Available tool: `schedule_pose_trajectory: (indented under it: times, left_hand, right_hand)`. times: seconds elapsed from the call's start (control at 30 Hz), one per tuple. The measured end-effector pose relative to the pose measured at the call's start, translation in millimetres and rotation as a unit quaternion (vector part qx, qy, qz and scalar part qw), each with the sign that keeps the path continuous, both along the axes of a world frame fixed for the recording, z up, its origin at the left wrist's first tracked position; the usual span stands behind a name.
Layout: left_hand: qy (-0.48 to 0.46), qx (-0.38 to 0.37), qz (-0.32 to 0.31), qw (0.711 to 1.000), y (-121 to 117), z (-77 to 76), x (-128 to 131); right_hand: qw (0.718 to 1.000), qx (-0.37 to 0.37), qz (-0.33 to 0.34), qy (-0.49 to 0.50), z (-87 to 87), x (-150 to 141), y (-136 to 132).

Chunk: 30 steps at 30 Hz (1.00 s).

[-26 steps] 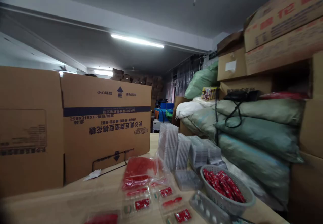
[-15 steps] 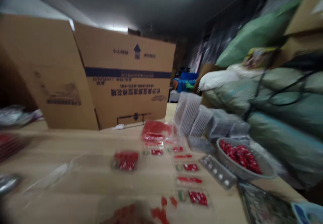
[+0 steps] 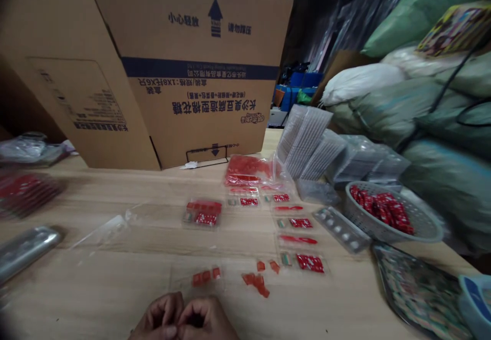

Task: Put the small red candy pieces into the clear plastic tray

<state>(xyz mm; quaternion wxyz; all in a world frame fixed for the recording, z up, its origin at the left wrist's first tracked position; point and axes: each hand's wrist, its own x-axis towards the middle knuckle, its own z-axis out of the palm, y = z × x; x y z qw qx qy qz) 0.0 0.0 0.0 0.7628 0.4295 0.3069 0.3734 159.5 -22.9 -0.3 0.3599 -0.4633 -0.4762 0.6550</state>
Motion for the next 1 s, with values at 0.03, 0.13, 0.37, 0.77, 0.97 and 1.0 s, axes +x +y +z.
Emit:
schedule_pose_trajectory:
  times: [0.03,0.13,0.37,0.77,0.97,1.0]
  left_hand:
    - [-0.022,-0.015,0.013,1.0,-0.4,0.4,0.5]
    - [-0.051,-0.04,0.012,0.998,0.5,1.8,-0.2]
    - [0.0,-0.022,0.008,1.0,2.3,-21.9,-14.6]
    - [0.286,0.18,0.079,0.938,26.9,12.6,-11.8]
    - [0.273,0.027,0.154,0.949,42.7,22.0,-19.3]
    - [0.278,0.024,0.16,0.947,44.2,22.3,-20.1]
  right_hand:
    - [1.0,-0.005,-0.002,0.007,-2.8,0.3,0.8]
    - [1.0,-0.022,-0.006,0.007,-11.4,0.9,4.0]
    - [0.998,-0.023,-0.02,-0.047,-1.5,-7.8,11.2]
    - [0.985,0.068,-0.089,-0.133,0.5,-18.5,31.2]
    - [0.887,0.159,-0.178,-0.396,13.8,72.9,19.1]
    - [0.877,0.152,-0.192,-0.412,13.7,92.2,17.4]
